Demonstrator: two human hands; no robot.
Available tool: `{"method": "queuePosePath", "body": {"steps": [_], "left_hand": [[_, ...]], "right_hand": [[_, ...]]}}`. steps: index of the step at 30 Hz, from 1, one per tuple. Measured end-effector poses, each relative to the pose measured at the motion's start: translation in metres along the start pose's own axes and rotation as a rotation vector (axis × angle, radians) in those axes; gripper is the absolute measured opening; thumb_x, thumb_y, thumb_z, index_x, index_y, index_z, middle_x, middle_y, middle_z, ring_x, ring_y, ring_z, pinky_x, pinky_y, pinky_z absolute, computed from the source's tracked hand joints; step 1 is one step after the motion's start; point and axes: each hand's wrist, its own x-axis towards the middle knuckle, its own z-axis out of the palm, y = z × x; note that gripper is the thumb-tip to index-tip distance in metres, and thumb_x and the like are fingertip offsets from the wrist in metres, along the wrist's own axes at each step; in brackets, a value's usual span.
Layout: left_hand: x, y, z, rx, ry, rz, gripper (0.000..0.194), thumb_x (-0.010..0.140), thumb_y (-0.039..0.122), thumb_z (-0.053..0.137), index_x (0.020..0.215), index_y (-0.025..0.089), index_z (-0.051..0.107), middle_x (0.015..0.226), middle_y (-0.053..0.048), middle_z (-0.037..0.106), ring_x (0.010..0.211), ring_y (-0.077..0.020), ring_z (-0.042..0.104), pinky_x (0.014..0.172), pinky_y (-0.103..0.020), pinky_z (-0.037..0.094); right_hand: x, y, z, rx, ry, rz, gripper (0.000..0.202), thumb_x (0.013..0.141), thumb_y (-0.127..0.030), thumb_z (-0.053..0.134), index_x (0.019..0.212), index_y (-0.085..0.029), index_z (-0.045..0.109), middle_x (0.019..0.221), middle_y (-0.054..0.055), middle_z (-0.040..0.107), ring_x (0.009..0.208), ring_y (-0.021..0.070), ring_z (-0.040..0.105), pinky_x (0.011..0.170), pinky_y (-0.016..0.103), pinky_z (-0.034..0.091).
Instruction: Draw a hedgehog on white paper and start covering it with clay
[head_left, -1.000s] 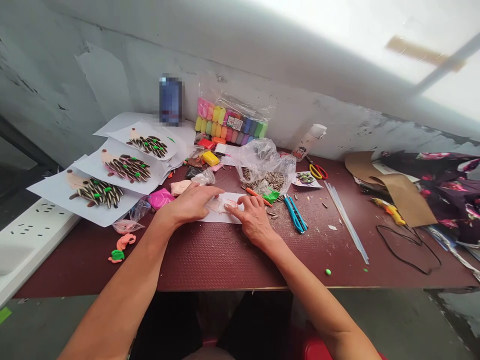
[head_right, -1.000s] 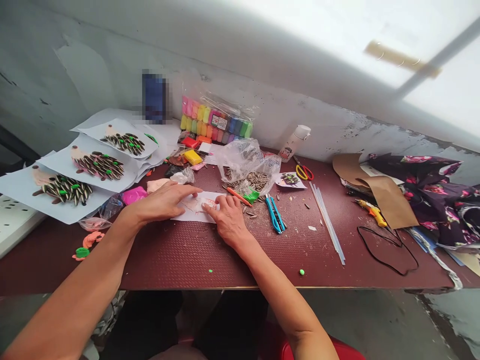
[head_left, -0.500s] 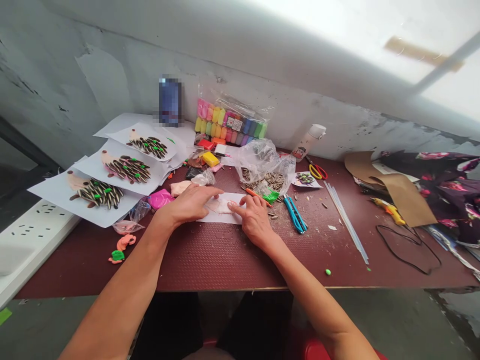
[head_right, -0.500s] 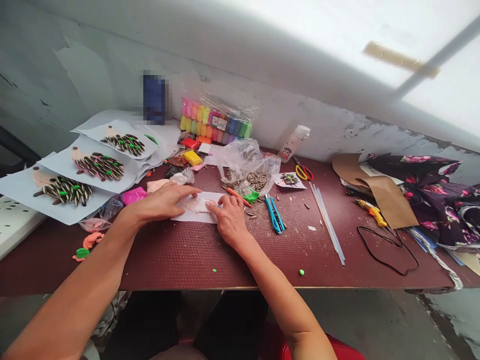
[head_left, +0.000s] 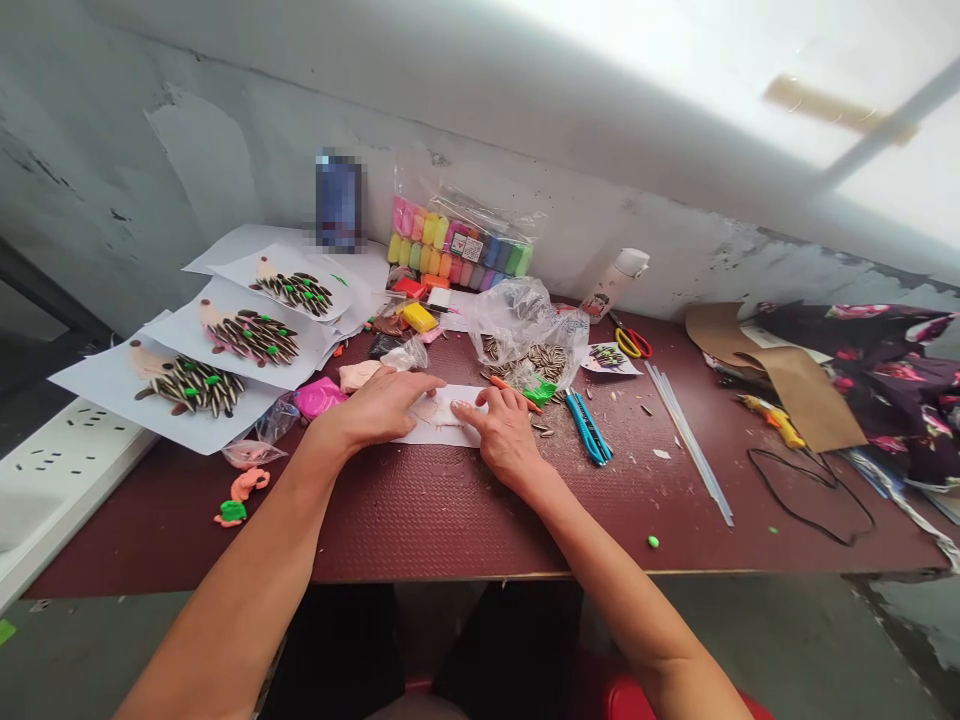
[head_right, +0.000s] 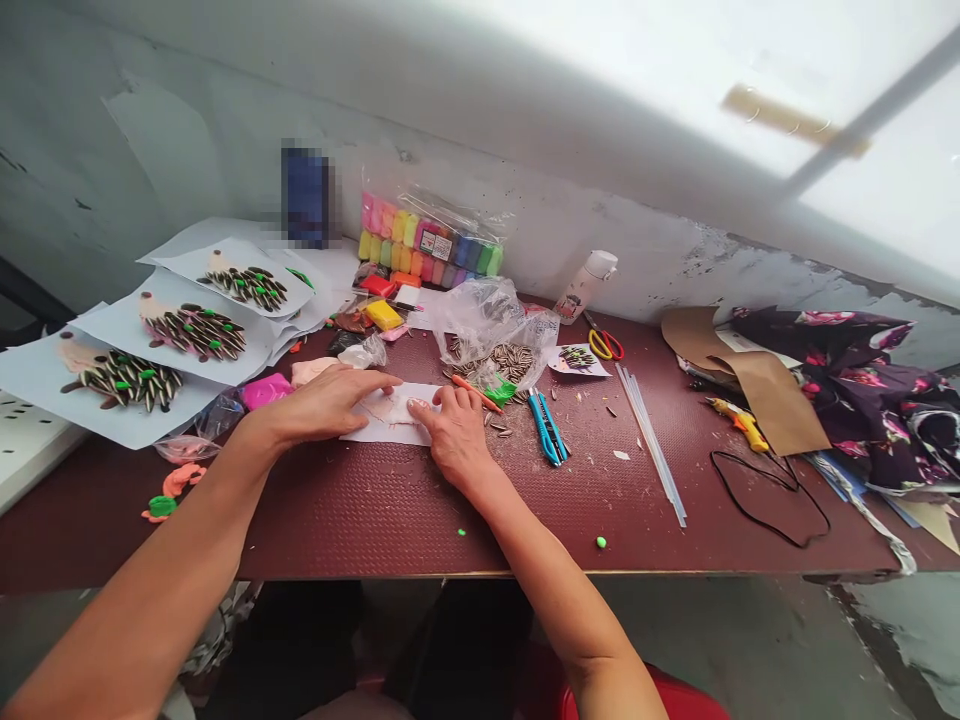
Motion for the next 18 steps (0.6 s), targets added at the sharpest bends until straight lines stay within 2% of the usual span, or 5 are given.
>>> {"method": "queuePosePath", "body": {"steps": [6, 11, 14, 18], "left_hand": [[-0.0011, 0.0036, -0.0032, -0.005, -0.018, -0.027, 0.074, 0.069, 0.006, 0.049, 0.142, 0.021, 0.053, 0.142, -0.006, 0.062, 0.133, -0.0274, 0.053, 0.112, -0.041, 0.037], [-0.0018, 0.0061, -0.004, -0.006, -0.03, -0.041, 0.074, 0.07, 0.005, 0.048, 0.142, 0.021, 0.053, 0.144, -0.007, 0.06, 0.136, -0.0261, 0.051, 0.113, -0.04, 0.035], [-0.002, 0.0061, -0.0041, -0.02, -0.03, -0.039, 0.074, 0.07, 0.004, 0.048, 0.142, 0.021, 0.053, 0.144, -0.006, 0.061, 0.135, -0.0256, 0.051, 0.113, -0.04, 0.035], [-0.0022, 0.0054, -0.0041, -0.02, -0.023, -0.03, 0.073, 0.071, 0.005, 0.047, 0.142, 0.022, 0.053, 0.143, -0.005, 0.061, 0.136, -0.0253, 0.051, 0.113, -0.039, 0.035]], "right_hand": [[0.001, -0.0006, -0.0015, 0.022, -0.006, 0.024, 0.032, 0.098, -0.018, 0.054, 0.119, -0.034, 0.073, 0.108, 0.007, 0.058, 0.097, 0.0227, 0.046, 0.088, 0.038, 0.032], [0.0005, 0.0046, 0.0017, 0.158, 0.069, 0.1, 0.045, 0.095, -0.005, 0.048, 0.119, -0.033, 0.074, 0.103, 0.007, 0.059, 0.11, 0.024, 0.047, 0.092, 0.037, 0.033], [0.0019, 0.0057, 0.0046, 0.141, 0.072, 0.101, 0.045, 0.096, -0.007, 0.047, 0.125, -0.032, 0.071, 0.104, 0.008, 0.059, 0.109, 0.0245, 0.047, 0.092, 0.039, 0.033], [0.0029, 0.0046, 0.0051, 0.092, 0.031, 0.071, 0.039, 0.096, -0.012, 0.051, 0.121, -0.033, 0.073, 0.106, 0.008, 0.058, 0.107, 0.0245, 0.044, 0.092, 0.039, 0.032]]}}
